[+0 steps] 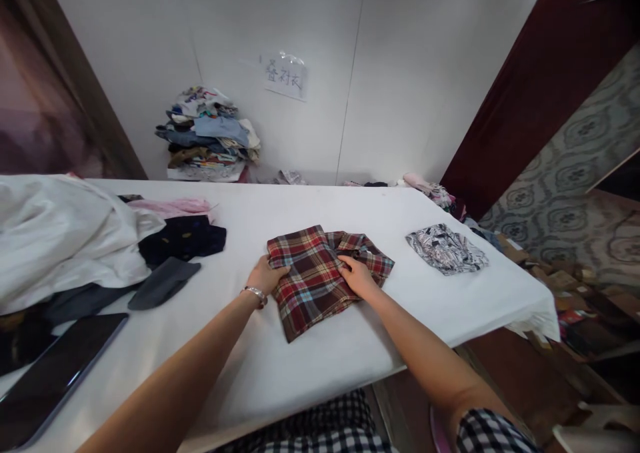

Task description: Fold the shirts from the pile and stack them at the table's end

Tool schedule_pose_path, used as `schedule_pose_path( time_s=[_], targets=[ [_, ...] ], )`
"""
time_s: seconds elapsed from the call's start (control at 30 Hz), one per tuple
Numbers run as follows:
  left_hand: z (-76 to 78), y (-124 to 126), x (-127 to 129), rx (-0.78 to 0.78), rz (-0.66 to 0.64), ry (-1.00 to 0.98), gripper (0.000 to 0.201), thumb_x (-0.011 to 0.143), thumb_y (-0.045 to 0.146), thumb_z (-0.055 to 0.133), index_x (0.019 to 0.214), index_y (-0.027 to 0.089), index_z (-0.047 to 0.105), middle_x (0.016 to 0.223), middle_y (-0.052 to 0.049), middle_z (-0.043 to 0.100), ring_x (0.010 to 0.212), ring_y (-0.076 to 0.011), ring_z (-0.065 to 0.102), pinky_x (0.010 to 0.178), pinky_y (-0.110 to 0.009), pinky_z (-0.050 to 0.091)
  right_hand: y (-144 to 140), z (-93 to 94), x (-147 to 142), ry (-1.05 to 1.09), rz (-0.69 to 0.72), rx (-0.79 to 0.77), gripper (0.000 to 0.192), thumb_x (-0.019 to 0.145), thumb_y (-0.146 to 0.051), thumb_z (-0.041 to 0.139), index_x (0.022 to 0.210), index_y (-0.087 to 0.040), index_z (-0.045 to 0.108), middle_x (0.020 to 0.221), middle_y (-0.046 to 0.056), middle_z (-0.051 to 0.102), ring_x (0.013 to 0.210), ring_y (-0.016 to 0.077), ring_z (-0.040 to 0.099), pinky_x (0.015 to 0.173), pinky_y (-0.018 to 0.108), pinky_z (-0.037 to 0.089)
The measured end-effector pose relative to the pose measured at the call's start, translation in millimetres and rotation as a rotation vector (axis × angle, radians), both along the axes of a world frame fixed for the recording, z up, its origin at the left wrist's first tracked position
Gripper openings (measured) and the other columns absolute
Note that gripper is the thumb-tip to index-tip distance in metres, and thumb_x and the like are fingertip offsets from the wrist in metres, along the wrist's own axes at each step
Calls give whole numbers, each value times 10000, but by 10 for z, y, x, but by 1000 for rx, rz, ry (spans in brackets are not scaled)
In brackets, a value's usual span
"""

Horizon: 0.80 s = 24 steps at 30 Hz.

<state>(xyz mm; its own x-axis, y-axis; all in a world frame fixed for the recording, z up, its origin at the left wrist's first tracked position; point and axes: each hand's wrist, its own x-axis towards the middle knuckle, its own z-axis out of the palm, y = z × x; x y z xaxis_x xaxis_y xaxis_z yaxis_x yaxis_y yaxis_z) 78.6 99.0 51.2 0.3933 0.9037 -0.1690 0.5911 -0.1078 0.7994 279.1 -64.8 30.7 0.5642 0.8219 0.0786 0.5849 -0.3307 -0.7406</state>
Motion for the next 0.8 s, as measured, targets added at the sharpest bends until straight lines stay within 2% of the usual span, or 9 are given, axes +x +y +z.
schedule_pose_path(
  time_s=[0.1,0.2,0.27,0.37,0.47,0.57,0.67,0.73,0.8],
  targets=[
    [35,28,10,-6,-32,22,626,701,382,712,1245,147,509,1151,-141,677,1025,-282,649,851,-357,502,-153,118,-30,-36,-27,-38,444,885,-326,508,1315,-230,566,1312,74,602,1198,253,564,1039,419,425],
    [26,54,11,19,-84,67,586,717,416,693,1211,151,522,1140,-142,679,1006,-285,655,826,-360,510,-351,268,-223,-224,6,-34,532,901,-431,500,1396,-238,481,1496,90,406,1391,302,341,1133,498,280],
    [-4,74,14,41,-104,79,562,723,432,682,1191,162,529,1125,-133,685,985,-283,663,805,-362,518,-463,303,-395,-312,145,-7,586,902,-490,496,1442,-281,409,1564,54,277,1453,297,194,1170,524,170],
    [-42,110,17,42,-120,47,554,717,440,684,1178,171,534,1101,-119,695,965,-274,670,789,-356,527,-577,210,-595,-303,344,-88,640,887,-526,520,1462,-290,369,1564,70,265,1456,297,188,1171,555,107],
    [-24,157,5,40,-153,57,627,701,480,695,1213,158,527,1087,-133,698,948,-283,670,790,-363,531,-680,64,-676,-294,370,-179,676,889,-533,512,1480,-255,337,1566,96,237,1459,293,176,1171,555,87],
    [43,240,-5,99,-184,167,795,715,618,628,1343,174,430,1118,-151,683,916,-309,675,746,-400,541,-829,-7,-688,-304,344,-208,681,895,-525,503,1486,-241,320,1570,91,219,1461,289,172,1169,559,110],
    [111,381,36,269,-183,287,850,752,668,540,1412,164,357,1318,-194,563,1061,-351,625,813,-448,530,-1019,-31,-671,-224,262,-109,577,889,-480,525,1395,-207,483,1517,119,356,1418,298,295,1158,544,198],
    [150,490,117,418,-195,333,811,790,605,527,1414,116,360,1433,-213,445,1231,-358,513,937,-449,480,-1138,-42,-651,-66,116,35,482,880,-474,531,1264,-194,609,1424,132,496,1336,297,430,1121,506,311],
    [191,579,250,534,-243,353,760,821,549,511,1412,94,366,1475,-204,396,1322,-345,419,1019,-439,421,-1224,-36,-647,219,-115,156,479,844,-501,568,1200,-187,635,1321,146,587,1178,301,574,975,479,478]
  ],
)
